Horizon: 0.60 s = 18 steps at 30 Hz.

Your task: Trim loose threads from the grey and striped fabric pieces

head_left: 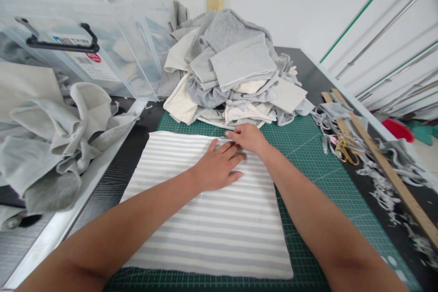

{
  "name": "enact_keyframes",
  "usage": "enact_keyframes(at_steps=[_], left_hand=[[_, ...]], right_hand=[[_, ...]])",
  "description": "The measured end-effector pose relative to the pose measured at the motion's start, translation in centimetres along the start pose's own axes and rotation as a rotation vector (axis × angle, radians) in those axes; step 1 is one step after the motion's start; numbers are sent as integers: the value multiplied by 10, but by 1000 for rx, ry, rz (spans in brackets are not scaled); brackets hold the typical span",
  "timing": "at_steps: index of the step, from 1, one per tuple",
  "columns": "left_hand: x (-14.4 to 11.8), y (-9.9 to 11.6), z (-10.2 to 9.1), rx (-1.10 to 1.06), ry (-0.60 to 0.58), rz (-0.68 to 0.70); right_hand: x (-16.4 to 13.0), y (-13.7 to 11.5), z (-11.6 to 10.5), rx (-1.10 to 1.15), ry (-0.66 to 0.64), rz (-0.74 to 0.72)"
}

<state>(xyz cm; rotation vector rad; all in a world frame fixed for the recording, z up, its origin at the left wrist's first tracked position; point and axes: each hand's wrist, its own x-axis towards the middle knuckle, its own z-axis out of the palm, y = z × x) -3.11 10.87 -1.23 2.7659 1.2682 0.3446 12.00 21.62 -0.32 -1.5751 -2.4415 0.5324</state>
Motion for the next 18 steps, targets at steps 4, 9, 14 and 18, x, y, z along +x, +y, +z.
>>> enact_keyframes(at_steps=[4,9,14,18], left_hand=[[0,0,-1,-2,-5,3],[0,0,-2,19,-11,9],[1,1,-2,15,-14,8],[1,0,-1,-2,-12,3]], right_hand=[[-1,-3,1,-39,1,17],[-2,-8,2,-115,5,16],[-2,-9,3,-135,-1,28],[-3,-11,2,-143,5,12]])
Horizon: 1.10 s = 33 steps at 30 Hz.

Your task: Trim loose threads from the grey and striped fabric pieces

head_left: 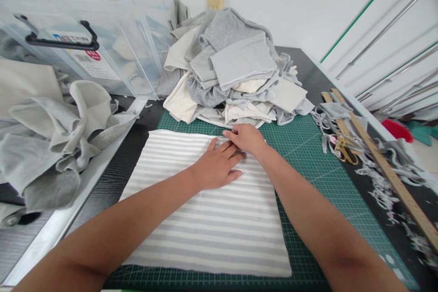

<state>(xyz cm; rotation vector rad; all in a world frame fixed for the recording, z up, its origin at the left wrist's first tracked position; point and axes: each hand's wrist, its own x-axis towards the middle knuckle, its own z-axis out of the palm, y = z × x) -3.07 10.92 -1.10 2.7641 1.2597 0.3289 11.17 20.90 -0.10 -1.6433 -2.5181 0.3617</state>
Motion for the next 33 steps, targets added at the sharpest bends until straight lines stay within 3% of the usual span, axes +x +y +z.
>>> enact_keyframes(at_steps=[33], left_hand=[[-2,-1,-2,-10,12,4]], right_hand=[[2,5,-1,86,41,-29]])
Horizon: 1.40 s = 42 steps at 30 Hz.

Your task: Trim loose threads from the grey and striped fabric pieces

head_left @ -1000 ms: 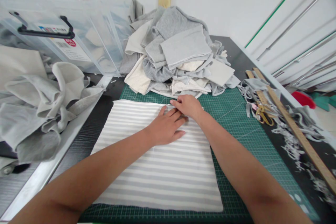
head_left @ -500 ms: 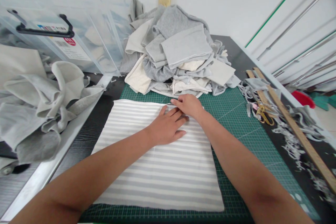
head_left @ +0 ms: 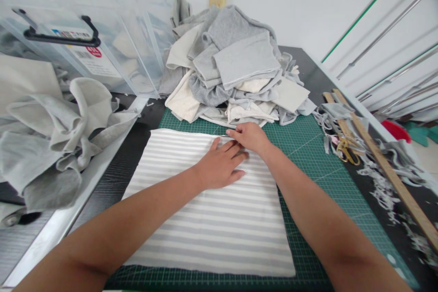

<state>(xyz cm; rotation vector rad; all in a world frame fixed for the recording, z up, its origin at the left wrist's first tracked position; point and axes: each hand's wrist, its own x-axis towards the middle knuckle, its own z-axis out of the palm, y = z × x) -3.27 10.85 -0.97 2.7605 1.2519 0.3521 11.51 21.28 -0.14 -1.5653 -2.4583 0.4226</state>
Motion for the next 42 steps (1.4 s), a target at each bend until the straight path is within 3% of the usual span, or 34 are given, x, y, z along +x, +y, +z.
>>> enact_keyframes(at_steps=[14,22,35,42], left_hand=[[1,0,1,-5,6,3],[1,0,1,-5,-1,2],[-1,1,0,0,10,-44],[-1,3,0,42,-2,-67]], right_hand=[[1,-7,3,-32,7,1],[3,-11,4,-54,-17,94],[3,0,3,50,-6,-8],[4,0,3,32,-31,11]])
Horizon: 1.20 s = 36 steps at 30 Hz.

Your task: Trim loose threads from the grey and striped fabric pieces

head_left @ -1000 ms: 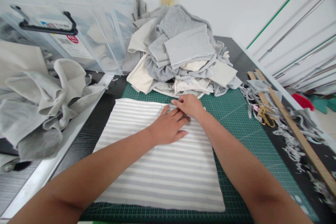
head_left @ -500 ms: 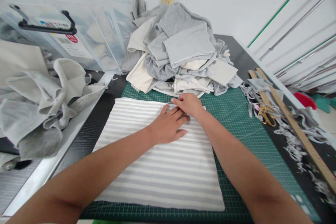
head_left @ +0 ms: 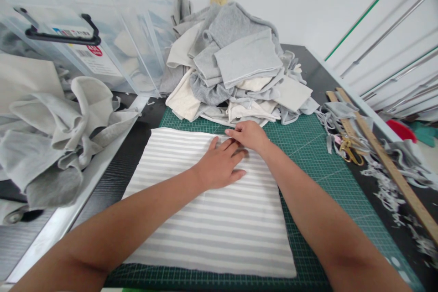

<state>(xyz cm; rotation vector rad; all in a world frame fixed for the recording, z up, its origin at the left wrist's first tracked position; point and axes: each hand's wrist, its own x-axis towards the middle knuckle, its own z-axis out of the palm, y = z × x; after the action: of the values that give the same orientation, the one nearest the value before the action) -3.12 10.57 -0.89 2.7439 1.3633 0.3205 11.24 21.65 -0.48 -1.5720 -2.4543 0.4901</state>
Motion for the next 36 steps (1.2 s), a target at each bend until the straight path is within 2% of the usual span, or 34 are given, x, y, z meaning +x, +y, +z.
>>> enact_keyframes(at_steps=[13,19,26,36], left_hand=[[2,-1,0,0,-14,17],[2,0,-1,-3,-16,24],[2,0,-1,9,-16,26],[2,0,-1,11,-15,23]], right_hand=[[1,-10,1,-112,21,-18],[3,-11,1,-113,17,-23],[2,-13,1,-128,2,44],[3,-11,1,-124,-4,6]])
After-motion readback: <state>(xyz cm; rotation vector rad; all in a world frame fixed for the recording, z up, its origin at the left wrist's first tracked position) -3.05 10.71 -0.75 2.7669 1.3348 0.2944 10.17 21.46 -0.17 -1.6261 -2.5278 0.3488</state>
